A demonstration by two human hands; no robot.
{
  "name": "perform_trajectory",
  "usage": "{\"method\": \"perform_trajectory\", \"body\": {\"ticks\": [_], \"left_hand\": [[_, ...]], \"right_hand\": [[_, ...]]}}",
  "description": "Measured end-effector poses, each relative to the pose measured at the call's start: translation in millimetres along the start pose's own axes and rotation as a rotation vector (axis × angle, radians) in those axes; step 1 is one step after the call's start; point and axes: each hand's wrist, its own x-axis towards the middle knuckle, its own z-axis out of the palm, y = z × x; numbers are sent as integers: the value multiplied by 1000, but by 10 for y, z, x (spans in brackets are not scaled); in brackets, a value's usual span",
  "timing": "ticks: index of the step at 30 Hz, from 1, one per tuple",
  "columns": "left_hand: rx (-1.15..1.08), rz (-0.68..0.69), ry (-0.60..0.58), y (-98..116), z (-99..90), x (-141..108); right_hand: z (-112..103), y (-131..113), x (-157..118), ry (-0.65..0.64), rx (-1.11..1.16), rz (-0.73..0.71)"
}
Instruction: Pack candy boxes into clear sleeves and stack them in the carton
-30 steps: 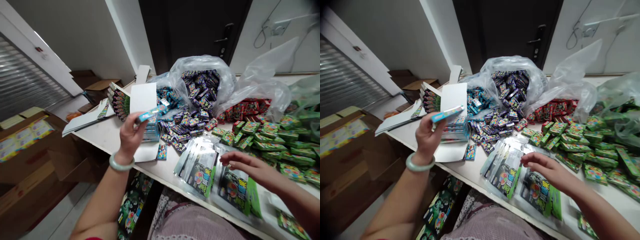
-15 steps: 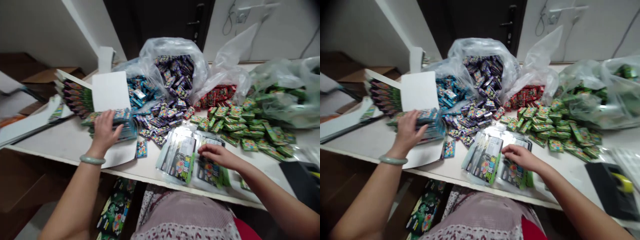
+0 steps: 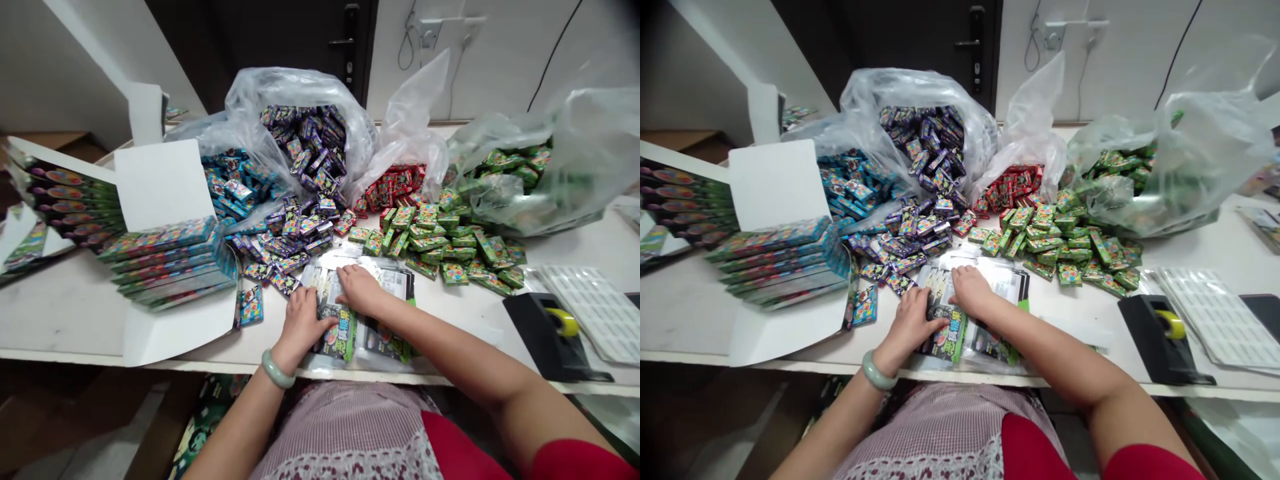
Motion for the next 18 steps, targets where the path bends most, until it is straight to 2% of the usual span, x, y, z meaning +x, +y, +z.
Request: {"method": "perform_trajectory", "body": {"ticks": [4,7,9,11,14,16,18], "left_hand": [[-60,-25,51,9,26,-34],[-158,-25,113,30,18,-61],[-241,-8,130,45,-65,-70],[-309,29,126,74,-218,-72],[-349,166,123,165,-494,-72],[-277,290,141,256,-628,-77],[-126,390,173,346,-682,-80]], "right_hand": [[-94,49,108,-20,28,48],[-328,109,93,-22,75,34],[-531,139,8,-14,159,3],[-711,168,-102,-82,357,-65],[-841,211,-229,-285,819,-149],[-829,223,-268,-304,1089,-113],[-785,213,-285,-258,1261,-70]]}}
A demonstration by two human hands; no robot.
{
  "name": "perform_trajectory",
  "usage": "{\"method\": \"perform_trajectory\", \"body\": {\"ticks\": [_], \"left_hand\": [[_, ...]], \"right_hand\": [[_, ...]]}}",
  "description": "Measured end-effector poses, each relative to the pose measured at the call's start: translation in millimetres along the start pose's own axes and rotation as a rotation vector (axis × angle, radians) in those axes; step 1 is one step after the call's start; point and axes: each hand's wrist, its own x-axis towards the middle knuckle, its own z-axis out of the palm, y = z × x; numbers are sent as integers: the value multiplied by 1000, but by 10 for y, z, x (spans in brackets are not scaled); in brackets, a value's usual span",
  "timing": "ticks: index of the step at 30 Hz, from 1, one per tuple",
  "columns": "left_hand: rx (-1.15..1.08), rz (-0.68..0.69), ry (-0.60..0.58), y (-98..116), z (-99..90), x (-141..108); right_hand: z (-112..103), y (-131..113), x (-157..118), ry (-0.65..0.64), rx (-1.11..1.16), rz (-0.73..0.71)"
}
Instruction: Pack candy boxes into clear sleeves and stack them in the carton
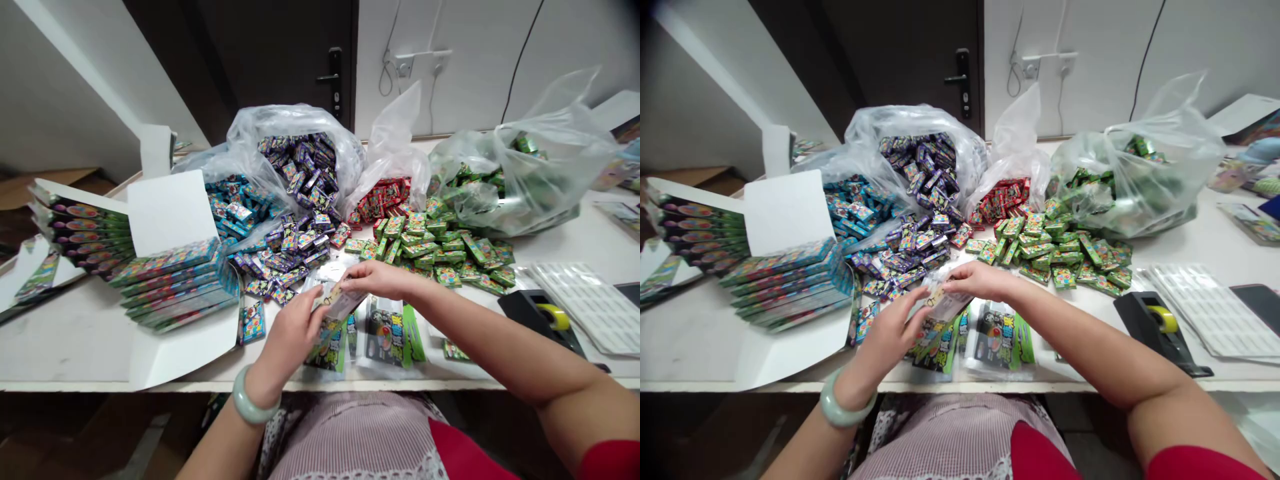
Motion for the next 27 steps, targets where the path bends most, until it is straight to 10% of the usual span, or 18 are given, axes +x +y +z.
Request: {"method": "perform_trajectory", "body": {"ticks": [6,12,17,27], "left_hand": [[140,29,5,21,64,67],[-437,-339,172,-83,57,48],[-942,-549,174,27,181,85],[-1109,-703,-211,-11,270,-260]], "right_hand": [[107,-51,-51,28,43,-141],[272,73,-211,668,-224,-501],[517,508,-117,238,147,-261],[369,654,-134,534,302,-170]]}}
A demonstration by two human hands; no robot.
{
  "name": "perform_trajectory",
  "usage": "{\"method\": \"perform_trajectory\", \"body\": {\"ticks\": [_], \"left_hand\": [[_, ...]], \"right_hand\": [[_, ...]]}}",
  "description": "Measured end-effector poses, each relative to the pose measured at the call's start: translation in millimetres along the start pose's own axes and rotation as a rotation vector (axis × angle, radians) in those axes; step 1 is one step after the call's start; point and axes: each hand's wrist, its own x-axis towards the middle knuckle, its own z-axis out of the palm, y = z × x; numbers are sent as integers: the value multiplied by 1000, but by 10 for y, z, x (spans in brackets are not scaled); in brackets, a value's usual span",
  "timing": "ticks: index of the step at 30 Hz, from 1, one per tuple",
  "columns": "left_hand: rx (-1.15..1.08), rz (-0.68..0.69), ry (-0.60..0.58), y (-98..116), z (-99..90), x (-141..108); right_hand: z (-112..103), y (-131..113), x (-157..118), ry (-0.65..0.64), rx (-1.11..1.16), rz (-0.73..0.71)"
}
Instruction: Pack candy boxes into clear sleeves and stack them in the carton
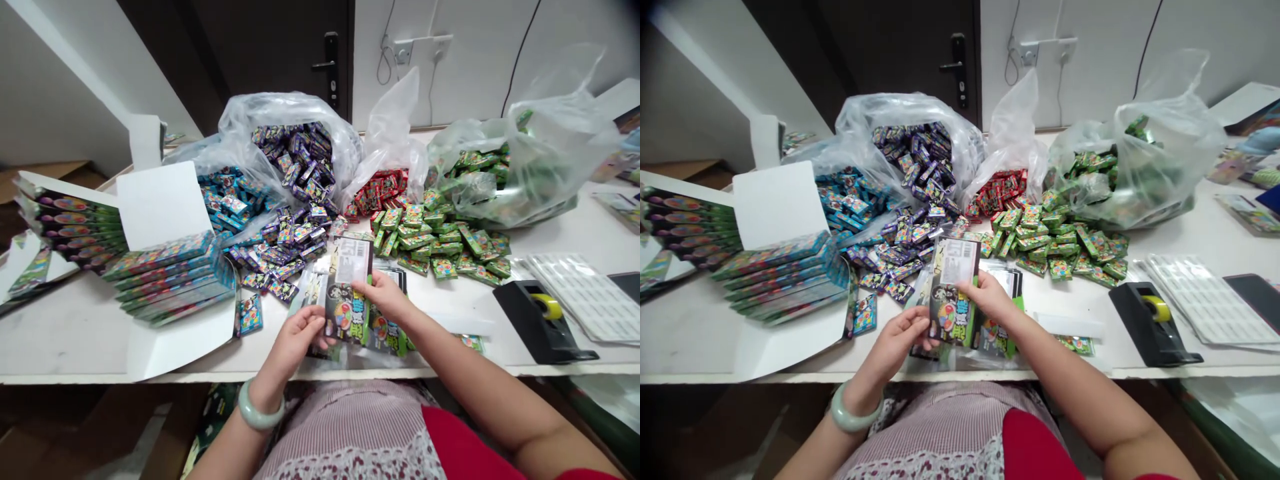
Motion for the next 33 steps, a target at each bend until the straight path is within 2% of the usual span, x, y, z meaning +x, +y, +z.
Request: {"method": "perform_trajectory", "body": {"ticks": [3,5,7,9,11,13,17,19,21,23,25,28,30,33], "left_hand": [[-80,35,54,-96,27,-9],[-36,60,57,-99,92,24],[66,116,118,-69,165,68],[147,170,178,-34,218,106],[147,172,176,-21,237,128],[79,116,144,-43,225,128],[-48,60,159,-190,163,83],[-89,31,104,-271,134,56],[-126,-4,40,-304,115,53],[-157,36,52,-259,114,85],[-193,144,128,-141,131,147],[-223,256,189,50,177,242],[-248,246,181,101,209,271],[-268,206,187,38,243,256]], "right_hand": [[47,43,-109,-78,-92,-7],[113,70,-171,-18,-232,-71],[178,95,-208,51,-377,-120],[222,121,-225,92,-474,-133],[231,143,-228,124,-507,-124],[203,154,-227,99,-451,-107],[77,152,-241,-130,-129,10],[11,163,-267,-143,-83,58],[-40,191,-306,-104,-105,99],[-67,233,-355,-121,-121,162],[-69,278,-409,-178,-133,213],[-52,337,-498,-197,-160,198],[-48,357,-557,-185,-166,174],[-62,330,-619,-224,-143,186]]}}
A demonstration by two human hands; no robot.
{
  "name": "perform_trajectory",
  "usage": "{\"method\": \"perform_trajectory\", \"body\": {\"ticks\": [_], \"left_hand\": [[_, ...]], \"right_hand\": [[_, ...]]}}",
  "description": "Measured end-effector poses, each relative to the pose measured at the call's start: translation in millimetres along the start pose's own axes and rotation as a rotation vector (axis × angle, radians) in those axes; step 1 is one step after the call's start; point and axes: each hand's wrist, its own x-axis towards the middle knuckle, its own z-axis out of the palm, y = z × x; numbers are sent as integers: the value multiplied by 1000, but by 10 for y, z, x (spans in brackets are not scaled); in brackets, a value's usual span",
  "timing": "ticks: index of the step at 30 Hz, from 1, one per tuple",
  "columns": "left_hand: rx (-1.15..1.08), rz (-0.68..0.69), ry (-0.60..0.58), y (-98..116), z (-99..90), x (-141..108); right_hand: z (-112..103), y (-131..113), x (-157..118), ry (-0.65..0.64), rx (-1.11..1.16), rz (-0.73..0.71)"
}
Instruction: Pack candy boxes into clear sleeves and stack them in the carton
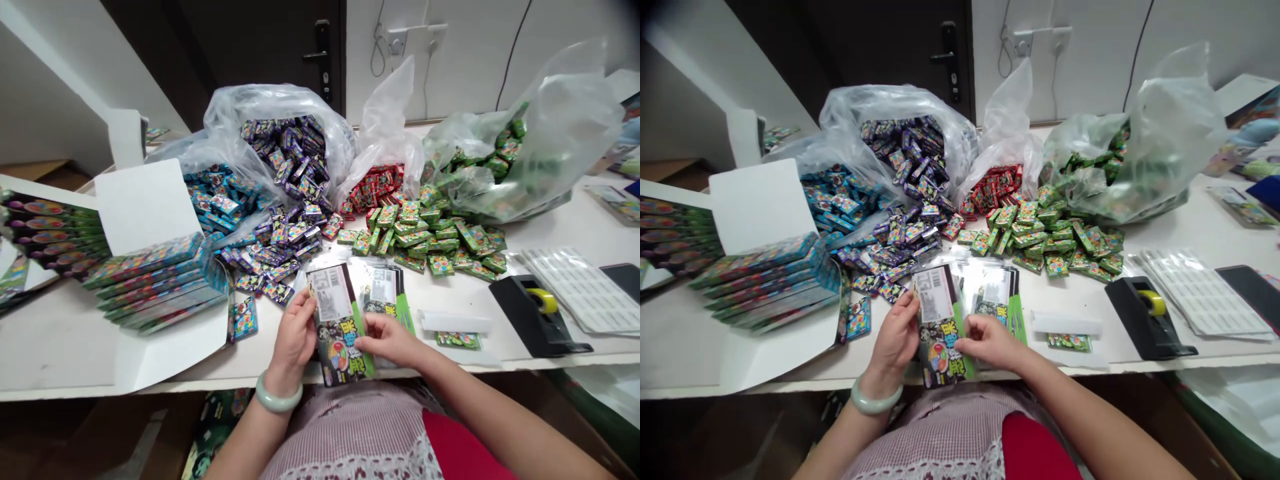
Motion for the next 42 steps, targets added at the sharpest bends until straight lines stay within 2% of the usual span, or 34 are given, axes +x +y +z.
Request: {"method": "perform_trajectory", "body": {"ticks": [3,7,11,16,20,22,26,28,30,33,35,39,42], "left_hand": [[82,46,49,-110,-31,-80],[194,74,51,-183,-70,-174],[115,11,-39,-159,-107,-194],[237,104,-214,-24,-144,-147],[290,29,-348,64,-178,-143],[342,40,-333,74,-173,-176],[490,283,-134,114,-47,-242],[474,327,-103,166,46,-244],[400,277,-106,221,115,-231],[348,161,-124,268,139,-215],[386,167,-131,277,124,-221],[414,315,-148,306,108,-252],[410,310,-182,360,126,-231]], "right_hand": [[-46,-115,-10,-47,70,-39],[-124,-334,67,124,48,-160],[-125,-415,90,179,-42,-185],[-136,-428,29,208,-218,-292],[-184,-470,-27,182,-348,-310],[-206,-502,-63,149,-414,-294],[-235,-660,-79,184,-575,-385],[-238,-767,-48,225,-550,-445],[-240,-849,-12,246,-396,-421],[-249,-891,5,212,-186,-308],[-257,-887,-21,195,-249,-323],[-247,-922,-106,142,-522,-506],[-203,-996,-112,129,-511,-470]]}}
